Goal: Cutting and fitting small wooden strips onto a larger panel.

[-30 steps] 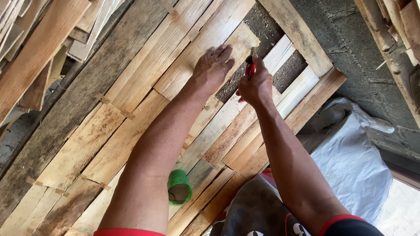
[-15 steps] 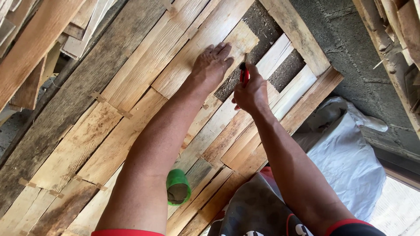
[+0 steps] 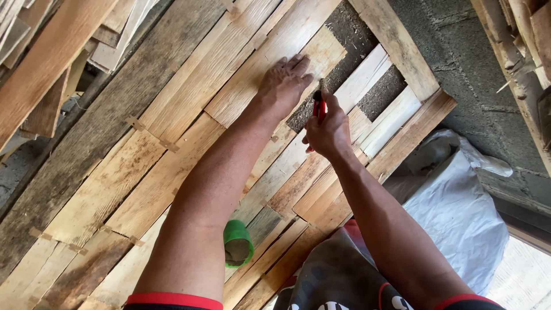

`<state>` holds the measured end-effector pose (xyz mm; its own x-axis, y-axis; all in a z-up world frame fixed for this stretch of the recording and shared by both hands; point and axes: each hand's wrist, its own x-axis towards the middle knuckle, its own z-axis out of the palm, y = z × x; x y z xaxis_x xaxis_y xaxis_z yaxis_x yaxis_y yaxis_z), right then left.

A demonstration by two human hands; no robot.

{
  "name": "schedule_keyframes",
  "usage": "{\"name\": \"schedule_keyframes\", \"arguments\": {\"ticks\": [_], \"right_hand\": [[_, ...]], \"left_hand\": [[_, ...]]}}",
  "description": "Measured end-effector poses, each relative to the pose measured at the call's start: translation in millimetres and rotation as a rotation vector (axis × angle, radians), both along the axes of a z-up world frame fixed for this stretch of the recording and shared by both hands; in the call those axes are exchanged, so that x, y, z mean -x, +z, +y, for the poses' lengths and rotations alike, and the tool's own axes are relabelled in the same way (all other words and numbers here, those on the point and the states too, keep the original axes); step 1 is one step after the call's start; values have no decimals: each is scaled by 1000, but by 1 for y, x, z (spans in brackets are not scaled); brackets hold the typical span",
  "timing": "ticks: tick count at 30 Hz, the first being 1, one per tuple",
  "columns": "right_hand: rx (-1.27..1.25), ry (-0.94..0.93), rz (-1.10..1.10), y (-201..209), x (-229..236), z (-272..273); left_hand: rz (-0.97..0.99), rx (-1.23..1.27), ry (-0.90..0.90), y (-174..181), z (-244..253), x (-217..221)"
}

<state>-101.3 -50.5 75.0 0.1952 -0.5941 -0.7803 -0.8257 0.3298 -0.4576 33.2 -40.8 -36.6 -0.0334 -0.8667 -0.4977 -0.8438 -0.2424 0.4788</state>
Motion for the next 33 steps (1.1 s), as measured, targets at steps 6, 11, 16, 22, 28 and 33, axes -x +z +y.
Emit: {"name": "schedule_keyframes", "arguments": {"ticks": [6, 11, 16, 22, 28, 33], "right_hand": [[-4, 46, 12, 3, 1, 8], [-31, 38, 0, 5, 1, 12], [-70, 23, -13, 6, 2, 18], [-78, 21, -28, 7, 3, 21], [-103, 12, -53, 13, 6, 25], [-117, 53, -82, 14, 14, 25]], "left_hand": [[6, -22, 21, -4, -1, 2], [-4, -28, 4, -2, -1, -1], [-122, 23, -141, -7, -4, -4], [-3, -79, 30, 0, -4, 2], [33, -8, 38, -9, -4, -2], [-220, -26, -281, 11, -3, -1]]}}
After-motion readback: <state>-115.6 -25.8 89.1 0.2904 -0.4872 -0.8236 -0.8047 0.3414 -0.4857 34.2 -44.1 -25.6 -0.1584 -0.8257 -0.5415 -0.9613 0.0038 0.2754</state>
